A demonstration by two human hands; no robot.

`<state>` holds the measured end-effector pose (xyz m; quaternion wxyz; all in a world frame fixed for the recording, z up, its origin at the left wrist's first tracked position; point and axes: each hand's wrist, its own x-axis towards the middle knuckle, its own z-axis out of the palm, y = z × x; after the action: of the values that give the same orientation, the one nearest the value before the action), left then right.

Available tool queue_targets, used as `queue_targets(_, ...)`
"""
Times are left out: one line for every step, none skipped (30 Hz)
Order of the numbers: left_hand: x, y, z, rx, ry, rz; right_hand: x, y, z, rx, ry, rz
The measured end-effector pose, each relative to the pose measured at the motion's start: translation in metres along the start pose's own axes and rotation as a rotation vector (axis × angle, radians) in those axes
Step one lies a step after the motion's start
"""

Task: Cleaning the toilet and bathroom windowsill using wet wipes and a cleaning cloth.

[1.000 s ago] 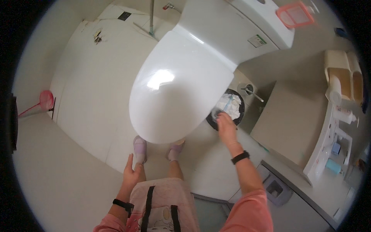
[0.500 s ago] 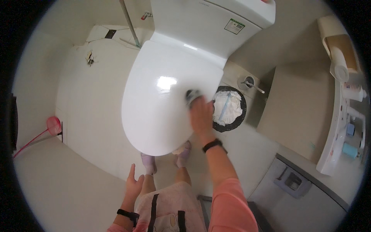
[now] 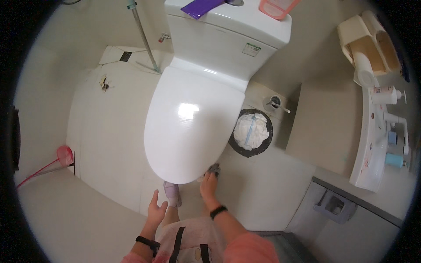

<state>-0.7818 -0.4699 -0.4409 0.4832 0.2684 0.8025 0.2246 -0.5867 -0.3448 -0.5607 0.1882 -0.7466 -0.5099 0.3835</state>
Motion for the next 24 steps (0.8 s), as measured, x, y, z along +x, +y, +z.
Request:
queue_targets(-0.004,0.004,-0.004,0.002,-0.029,-0.038,-0.030,0.008,-0.010,-0.056,-0.199,-0.032)
queue_targets(-0.006,-0.004,-0.006,-0.007,-0.024,-0.044,-0.048,0.015,-0.015,-0.113,-0.401,-0.063)
queue_targets(-0.004,-0.016,-0.010,0.015,0.016,-0.013,-0.053,0.000,-0.020,-0.117,-0.411,-0.075)
queue_targets(-0.004,-0.025,-0.016,0.040,0.065,0.010,-0.057,-0.029,-0.026,-0.124,-0.469,-0.111)
queue_targets(-0.004,-0.024,-0.020,0.030,0.074,0.004,-0.053,-0.053,-0.032,-0.140,-0.512,-0.140)
queue_targets(-0.004,-0.020,-0.027,0.006,0.078,-0.037,-0.030,-0.074,-0.032,-0.119,-0.412,-0.240)
queue_targets(-0.006,-0.016,-0.032,-0.023,0.075,-0.075,0.007,-0.096,-0.035,-0.101,-0.305,-0.337)
queue_targets(-0.008,-0.013,-0.034,-0.033,0.079,-0.073,0.053,-0.114,-0.038,-0.102,-0.175,-0.506)
queue_targets(-0.007,-0.009,-0.034,-0.080,0.075,-0.079,0.085,-0.124,-0.037,-0.105,-0.040,-0.675)
queue_targets(-0.006,-0.010,-0.036,-0.125,0.078,-0.088,0.089,-0.114,-0.023,-0.106,-0.043,-0.689)
queue_targets(-0.008,-0.015,-0.036,-0.136,0.087,-0.085,0.091,-0.101,-0.008,-0.520,-0.074,-0.810)
queue_targets(-0.009,-0.025,-0.038,-0.144,0.100,-0.096,0.090,-0.096,0.015,-0.922,-0.098,-0.925)
queue_targets(-0.015,-0.036,-0.045,-0.151,0.121,-0.123,0.056,-0.098,0.039,-0.725,-0.273,-0.886)
queue_targets(-0.023,-0.043,-0.052,-0.156,0.150,-0.134,0.022,-0.103,0.052,-0.731,-0.407,-0.978)
queue_targets(-0.025,-0.045,-0.055,-0.156,0.144,-0.164,0.002,-0.096,0.062,-0.661,-0.638,-0.930)
queue_targets(-0.024,-0.046,-0.059,-0.155,0.137,-0.190,-0.014,-0.074,0.071,-0.564,-0.531,-1.226)
queue_targets(-0.026,-0.046,-0.067,-0.164,0.163,-0.189,-0.016,-0.079,0.074,-0.554,-0.535,-1.253)
queue_targets(-0.030,-0.045,-0.077,-0.152,0.197,-0.174,-0.013,-0.087,0.072,-0.422,-0.693,-1.318)
queue_targets(-0.037,-0.045,-0.088,-0.136,0.243,-0.166,-0.011,-0.103,0.070,-0.277,-0.858,-1.383)
queue_targets(-0.044,-0.054,-0.095,-0.126,0.289,-0.150,0.003,-0.123,0.073,-0.344,-1.045,-1.182)
queue_targets(-0.046,-0.052,-0.102,-0.128,0.337,-0.149,0.028,-0.152,0.074,-0.417,-1.210,-0.977)
queue_targets(-0.042,-0.041,-0.098,-0.145,0.295,-0.199,0.070,-0.158,0.074,-0.690,-0.895,-1.069)
queue_targets(-0.039,-0.032,-0.096,-0.159,0.249,-0.252,0.109,-0.162,0.076,-0.931,-0.554,-1.124)
queue_targets(-0.044,-0.028,-0.099,-0.152,0.275,-0.264,0.130,-0.184,0.079,-0.824,-0.412,-1.200)
